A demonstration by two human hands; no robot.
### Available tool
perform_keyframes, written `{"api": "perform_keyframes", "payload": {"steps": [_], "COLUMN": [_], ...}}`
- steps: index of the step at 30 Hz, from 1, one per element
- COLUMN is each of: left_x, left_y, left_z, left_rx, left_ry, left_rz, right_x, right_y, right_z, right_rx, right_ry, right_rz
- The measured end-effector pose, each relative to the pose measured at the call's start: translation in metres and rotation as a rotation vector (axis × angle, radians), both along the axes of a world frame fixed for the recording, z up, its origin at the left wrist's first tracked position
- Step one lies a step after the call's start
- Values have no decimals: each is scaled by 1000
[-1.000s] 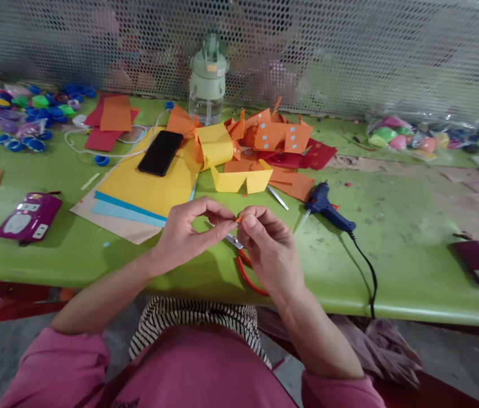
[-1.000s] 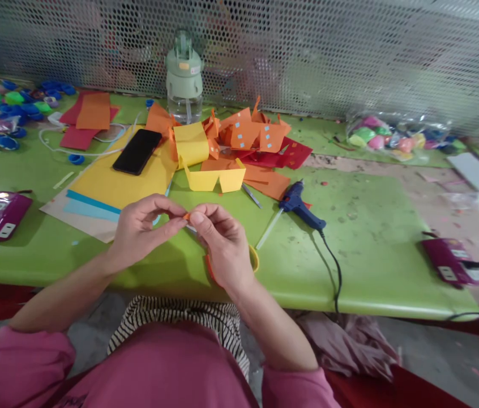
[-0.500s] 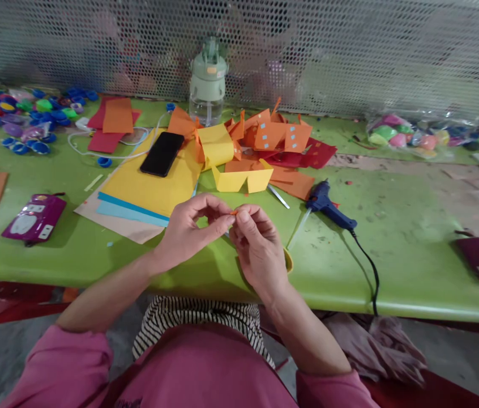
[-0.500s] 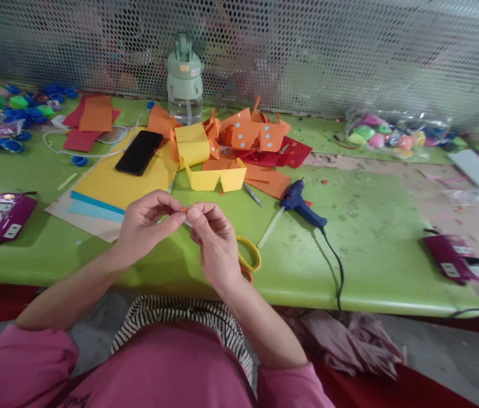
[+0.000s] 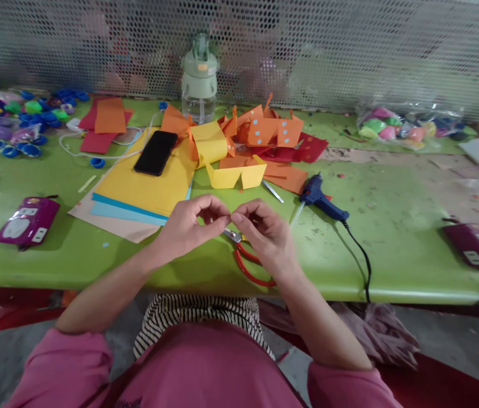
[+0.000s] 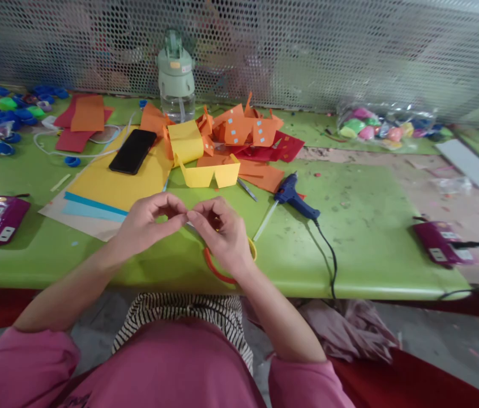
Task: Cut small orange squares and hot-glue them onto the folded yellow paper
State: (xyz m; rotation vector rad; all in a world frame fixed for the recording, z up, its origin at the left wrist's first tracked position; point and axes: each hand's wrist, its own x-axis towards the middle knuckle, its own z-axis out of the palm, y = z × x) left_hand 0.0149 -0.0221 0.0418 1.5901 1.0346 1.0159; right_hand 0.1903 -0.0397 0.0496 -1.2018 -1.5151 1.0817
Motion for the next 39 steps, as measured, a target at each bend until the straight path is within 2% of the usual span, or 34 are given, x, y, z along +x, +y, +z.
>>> {"api": "perform_keyframes", "payload": {"steps": [3, 7, 9, 12, 16, 18, 20, 24, 27, 31, 34, 36, 39], "left_x": [-2, -5, -6, -4, -4, -7, -15, -37, -53, -72, -77, -68, -41], "left_y": [2, 4, 6, 9, 14, 19, 25, 40, 48, 59, 67, 72, 81], "left_z": [-2, -4, -6, -10, -12, -11, -6, 8, 16, 22, 21, 18, 9], "left_rx": [-10, -10, -29, -67, -102, -89, -41, 76, 81, 93, 171, 230, 266], "left_ry": [107, 148, 143, 110, 82, 79, 58, 18, 51, 170, 274, 395, 622], "left_rz": [-66, -42, -32, -26, -7, 54, 173, 460, 545, 529, 483, 419, 265], "right_x": [20, 55, 64, 62, 45, 40, 38, 35, 26, 13, 11, 14, 20], "right_y": [8, 30, 40, 46, 43, 45, 50, 66, 78, 91, 97, 98, 95], "right_z": [-5, -15, -19, -22, -24, -25, -26, -29, -32, -36, -38, -40, -45], "right_rx": [-20, -61, -185, -364, -391, -374, -326, -119, -46, -7, 29, 46, 67], "right_ry": [-150, -330, -258, -2, 134, 110, 14, -352, -530, -582, -578, -582, -606], "right_rz": [32, -44, -20, 94, 193, 199, 175, 145, 188, 238, 232, 230, 233]}}
